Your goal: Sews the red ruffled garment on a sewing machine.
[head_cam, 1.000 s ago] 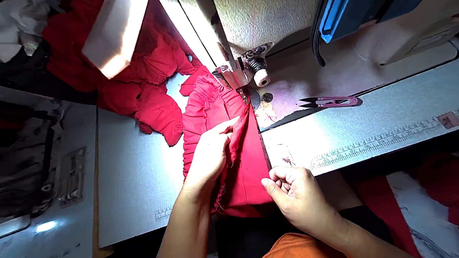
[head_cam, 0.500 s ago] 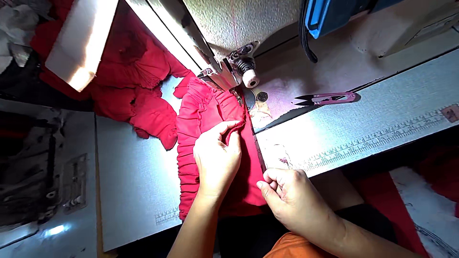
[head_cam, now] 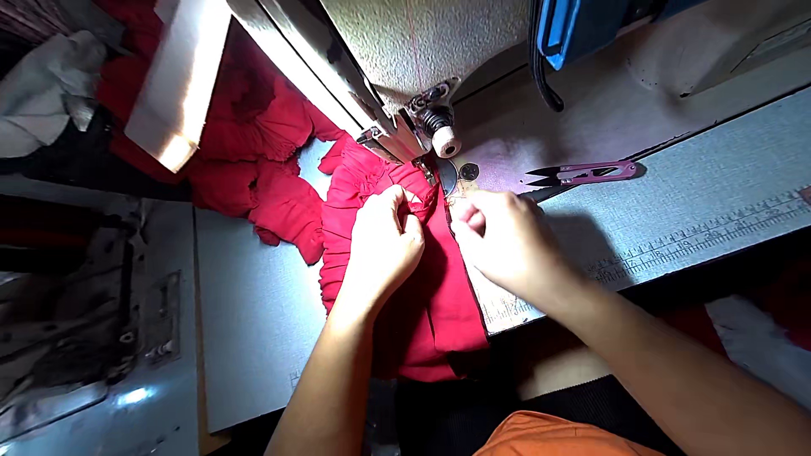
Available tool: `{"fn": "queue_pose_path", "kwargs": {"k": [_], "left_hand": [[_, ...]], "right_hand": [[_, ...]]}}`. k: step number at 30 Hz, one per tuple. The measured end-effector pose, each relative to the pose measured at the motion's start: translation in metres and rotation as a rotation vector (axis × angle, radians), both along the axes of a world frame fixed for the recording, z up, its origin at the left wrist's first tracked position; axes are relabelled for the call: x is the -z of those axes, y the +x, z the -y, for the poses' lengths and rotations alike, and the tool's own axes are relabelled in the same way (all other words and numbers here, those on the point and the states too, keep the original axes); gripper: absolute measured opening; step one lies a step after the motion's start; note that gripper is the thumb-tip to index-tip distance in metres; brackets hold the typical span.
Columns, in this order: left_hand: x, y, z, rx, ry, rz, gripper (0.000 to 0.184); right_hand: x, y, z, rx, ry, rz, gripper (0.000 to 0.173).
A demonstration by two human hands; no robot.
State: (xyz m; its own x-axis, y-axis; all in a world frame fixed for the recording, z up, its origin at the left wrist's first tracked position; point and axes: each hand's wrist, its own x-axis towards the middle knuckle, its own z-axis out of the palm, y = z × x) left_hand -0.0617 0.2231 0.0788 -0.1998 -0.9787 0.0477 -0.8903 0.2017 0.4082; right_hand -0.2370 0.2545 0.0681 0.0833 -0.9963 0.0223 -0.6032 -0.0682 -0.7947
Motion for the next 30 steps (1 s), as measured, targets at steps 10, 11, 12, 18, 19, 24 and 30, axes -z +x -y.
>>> {"fn": "queue_pose_path", "kwargs": {"k": [10,11,12,18,19,24,30], "left_hand": [[0.004,0.001,0.009,-0.055,-0.017,-0.259,0.019],[0.003,0.0,0.008,-0.072,-0.03,-0.227,0.016],[0.003,0.0,0.007,-0.09,-0.054,-0.185,0.014],[0.0,0.002,0.003,0.01,-0.259,-0.129,0.009],[0.002,0.003,0.004,0.063,-0.276,-0.143,0.01],[0.004,-0.003,0.006,0.024,-0.203,-0.114,0.008],[0.002,-0.006,0.005,-0.01,-0.19,0.003,0.015]], "right_hand": [[-0.003,0.018,0.044,0.041,0.154,-0.086,0.01],[-0.002,0.017,0.045,0.038,0.167,-0.085,0.011],[-0.003,0.016,0.046,0.034,0.184,-0.078,0.012],[-0.003,0.01,0.054,-0.002,0.24,-0.027,0.015],[-0.004,0.01,0.055,-0.004,0.256,-0.022,0.015],[0.0,0.007,0.06,0.0,0.32,0.068,0.013],[0.004,0.005,0.061,-0.007,0.32,0.121,0.013]]}}
